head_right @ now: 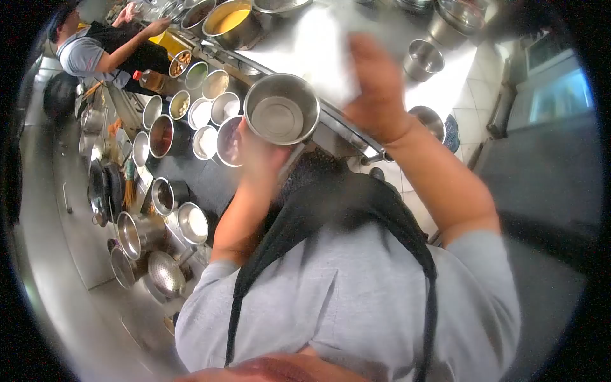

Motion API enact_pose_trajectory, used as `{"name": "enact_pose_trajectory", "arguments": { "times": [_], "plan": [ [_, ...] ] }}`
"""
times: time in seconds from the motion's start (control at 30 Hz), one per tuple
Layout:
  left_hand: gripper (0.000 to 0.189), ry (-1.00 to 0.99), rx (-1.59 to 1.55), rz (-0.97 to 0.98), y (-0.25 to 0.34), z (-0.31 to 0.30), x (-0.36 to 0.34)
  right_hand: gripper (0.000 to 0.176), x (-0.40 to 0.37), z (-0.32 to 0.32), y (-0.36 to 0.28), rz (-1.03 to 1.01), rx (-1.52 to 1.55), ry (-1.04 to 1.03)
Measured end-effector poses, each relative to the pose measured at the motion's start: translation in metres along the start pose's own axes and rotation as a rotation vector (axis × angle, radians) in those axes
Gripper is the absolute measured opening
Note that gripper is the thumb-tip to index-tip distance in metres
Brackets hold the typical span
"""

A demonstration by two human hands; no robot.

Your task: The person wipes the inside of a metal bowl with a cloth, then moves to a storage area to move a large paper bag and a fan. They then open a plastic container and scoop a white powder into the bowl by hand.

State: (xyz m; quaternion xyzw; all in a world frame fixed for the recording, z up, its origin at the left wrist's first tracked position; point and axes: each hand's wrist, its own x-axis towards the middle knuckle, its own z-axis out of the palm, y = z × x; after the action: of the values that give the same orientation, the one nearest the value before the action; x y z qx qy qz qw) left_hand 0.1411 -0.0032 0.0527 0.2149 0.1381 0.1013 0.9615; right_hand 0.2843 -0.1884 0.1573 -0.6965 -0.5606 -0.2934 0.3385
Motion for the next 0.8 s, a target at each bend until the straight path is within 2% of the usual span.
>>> {"name": "enact_pose_trajectory", "arguments": {
  "times": [0.03,0.1,0.13,0.17,0.23,0.3,0.37,0.43,0.47,0.5,0.53,0.57,0.63,0.7,0.73,0.77,0.8],
  "plan": [
    [0.074,0.005,-0.047,-0.030,-0.006,-0.001,0.002,0.020,0.004,0.011,-0.004,-0.087,0.251,-0.059],
    [0.072,-0.218,0.305,0.112,-0.011,-0.008,0.002,0.009,0.008,0.035,-0.016,-0.328,0.221,-0.425],
    [0.069,-0.093,0.230,-0.087,-0.011,-0.001,0.003,0.011,0.003,0.046,-0.017,-0.257,0.075,-0.658],
    [0.069,-0.047,0.111,-0.174,-0.014,0.008,0.000,0.014,-0.005,0.056,-0.018,-0.182,-0.070,-0.890],
    [0.072,-0.042,0.127,-0.135,-0.013,0.013,0.002,0.021,-0.019,0.067,-0.017,-0.108,-0.129,-0.894],
    [0.074,-0.073,0.239,-0.076,-0.010,0.020,0.005,0.022,-0.029,0.064,-0.021,0.196,-0.084,-0.825],
    [0.076,-0.095,0.342,-0.015,-0.009,0.020,0.007,0.020,-0.036,0.061,-0.035,0.244,-0.257,-1.050],
    [0.078,-0.175,0.437,0.015,-0.003,0.016,0.012,0.017,-0.036,0.054,-0.032,0.389,-0.009,-1.039],
    [0.078,-0.169,0.427,0.015,-0.001,0.015,0.012,0.017,-0.037,0.043,-0.031,0.390,-0.007,-1.042],
    [0.078,-0.166,0.429,0.014,0.003,0.012,0.012,0.016,-0.026,0.020,-0.035,0.441,0.024,-1.129],
    [0.078,-0.114,0.342,0.021,0.008,0.007,0.014,0.014,-0.018,0.003,-0.034,0.489,0.058,-1.217],
    [0.078,-0.061,0.254,0.029,0.014,0.002,0.016,0.014,-0.015,-0.009,-0.027,0.485,0.064,-1.219],
    [0.076,-0.044,0.220,0.010,0.029,0.001,0.020,0.015,-0.014,-0.026,-0.013,0.399,0.320,-1.372],
    [0.075,-0.068,0.260,-0.016,0.034,0.004,0.022,0.019,-0.023,-0.022,-0.012,0.274,0.187,-0.877],
    [0.075,-0.071,0.264,-0.023,0.034,0.010,0.023,0.022,-0.003,-0.025,-0.021,0.268,0.009,-0.938],
    [0.074,-0.072,0.295,-0.055,0.034,0.016,0.022,0.022,-0.001,-0.014,-0.019,0.280,0.009,-0.933],
    [0.074,-0.073,0.327,-0.091,0.032,0.021,0.021,0.019,-0.004,0.003,-0.009,-0.060,-0.027,-0.634]
  ]
}}
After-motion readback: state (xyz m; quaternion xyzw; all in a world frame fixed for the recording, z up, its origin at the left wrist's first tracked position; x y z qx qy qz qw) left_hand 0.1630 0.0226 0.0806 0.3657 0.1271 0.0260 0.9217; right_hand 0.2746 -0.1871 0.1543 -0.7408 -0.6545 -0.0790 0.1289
